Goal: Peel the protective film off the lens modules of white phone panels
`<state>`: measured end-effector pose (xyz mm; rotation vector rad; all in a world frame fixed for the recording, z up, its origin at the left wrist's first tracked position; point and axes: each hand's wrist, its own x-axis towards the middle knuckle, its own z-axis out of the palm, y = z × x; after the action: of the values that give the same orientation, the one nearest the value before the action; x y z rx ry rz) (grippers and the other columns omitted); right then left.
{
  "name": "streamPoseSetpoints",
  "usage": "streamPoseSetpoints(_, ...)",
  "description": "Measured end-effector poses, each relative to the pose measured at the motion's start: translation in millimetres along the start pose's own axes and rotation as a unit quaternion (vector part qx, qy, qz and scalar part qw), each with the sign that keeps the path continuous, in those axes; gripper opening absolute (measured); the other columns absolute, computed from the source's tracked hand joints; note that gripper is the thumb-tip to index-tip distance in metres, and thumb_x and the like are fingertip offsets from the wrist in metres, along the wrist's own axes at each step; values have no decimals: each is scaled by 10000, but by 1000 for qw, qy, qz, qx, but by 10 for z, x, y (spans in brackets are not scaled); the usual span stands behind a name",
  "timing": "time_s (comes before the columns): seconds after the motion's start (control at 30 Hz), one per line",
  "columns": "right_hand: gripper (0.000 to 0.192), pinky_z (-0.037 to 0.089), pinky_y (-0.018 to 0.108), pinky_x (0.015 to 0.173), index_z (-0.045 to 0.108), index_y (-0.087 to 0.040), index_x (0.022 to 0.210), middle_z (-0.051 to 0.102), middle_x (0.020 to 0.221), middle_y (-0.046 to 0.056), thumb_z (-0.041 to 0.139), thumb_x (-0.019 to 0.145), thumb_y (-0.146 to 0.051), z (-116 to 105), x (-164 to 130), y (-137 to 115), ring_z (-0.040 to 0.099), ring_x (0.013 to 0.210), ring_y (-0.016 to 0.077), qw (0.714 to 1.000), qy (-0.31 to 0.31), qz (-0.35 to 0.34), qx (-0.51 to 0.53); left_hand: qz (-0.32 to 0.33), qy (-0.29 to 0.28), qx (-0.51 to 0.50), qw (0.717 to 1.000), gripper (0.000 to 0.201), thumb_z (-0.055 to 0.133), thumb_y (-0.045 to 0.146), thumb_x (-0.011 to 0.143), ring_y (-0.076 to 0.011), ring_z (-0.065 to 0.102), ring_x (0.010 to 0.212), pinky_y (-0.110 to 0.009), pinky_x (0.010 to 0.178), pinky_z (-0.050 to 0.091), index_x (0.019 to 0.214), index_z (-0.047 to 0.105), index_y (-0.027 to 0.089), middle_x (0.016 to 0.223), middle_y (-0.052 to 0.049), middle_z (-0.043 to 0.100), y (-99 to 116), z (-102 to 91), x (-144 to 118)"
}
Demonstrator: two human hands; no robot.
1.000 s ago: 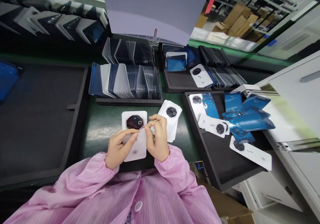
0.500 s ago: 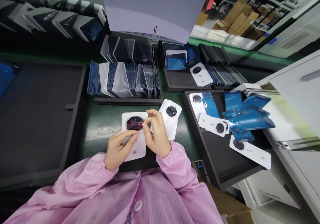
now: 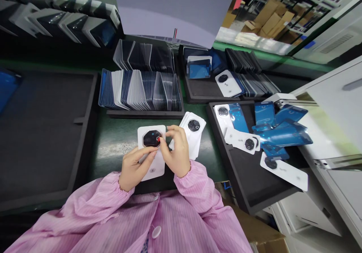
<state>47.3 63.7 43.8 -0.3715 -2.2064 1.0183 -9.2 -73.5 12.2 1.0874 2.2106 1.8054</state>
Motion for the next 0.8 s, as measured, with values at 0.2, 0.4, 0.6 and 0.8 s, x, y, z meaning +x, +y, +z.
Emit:
streamPoseSetpoints(0.2, 327, 520, 313, 772, 496, -217, 1092, 631, 973, 50, 639, 840, -369, 78, -51, 89, 630, 866, 171, 938, -79, 170, 291, -4, 4, 2, 1000, 163, 588, 195, 856, -160, 678, 786, -256, 721, 539, 945, 723, 222, 872, -33, 734, 47, 20, 14)
streamPoseSetpoints(0.4, 369, 479, 310, 823, 526, -190, 982, 638, 956, 27, 750, 753, -374, -81, -54, 235, 625, 891, 162, 844, -237, 221, 426, -16, 7, 19, 1000, 139, 601, 258, 845, -181, 678, 780, -281, 724, 536, 879, 730, 218, 823, -38, 732, -48, 64, -38)
streamPoseSetpoints(0.6, 288, 497, 312, 729, 552, -174, 968, 639, 882, 28, 694, 776, -336, -264, -306, 267, 627, 819, 187, 849, -313, 205, 373, -131, 62, -151, 978, 430, 613, 372, 844, -234, 636, 1054, -343, 869, 521, 1241, 532, 227, 1221, -114, 629, 23, 207, -5)
streamPoseSetpoints(0.8, 135, 461, 288, 754, 601, -166, 955, 659, 901, 39, 513, 858, -198, -895, 384, 208, 621, 823, 178, 994, -88, 37, 61, -98, 39, -216, 971, 669, 613, 367, 851, -222, 614, 1067, -333, 812, 544, 1420, 265, 317, 1408, -142, 410, 199, 184, 170)
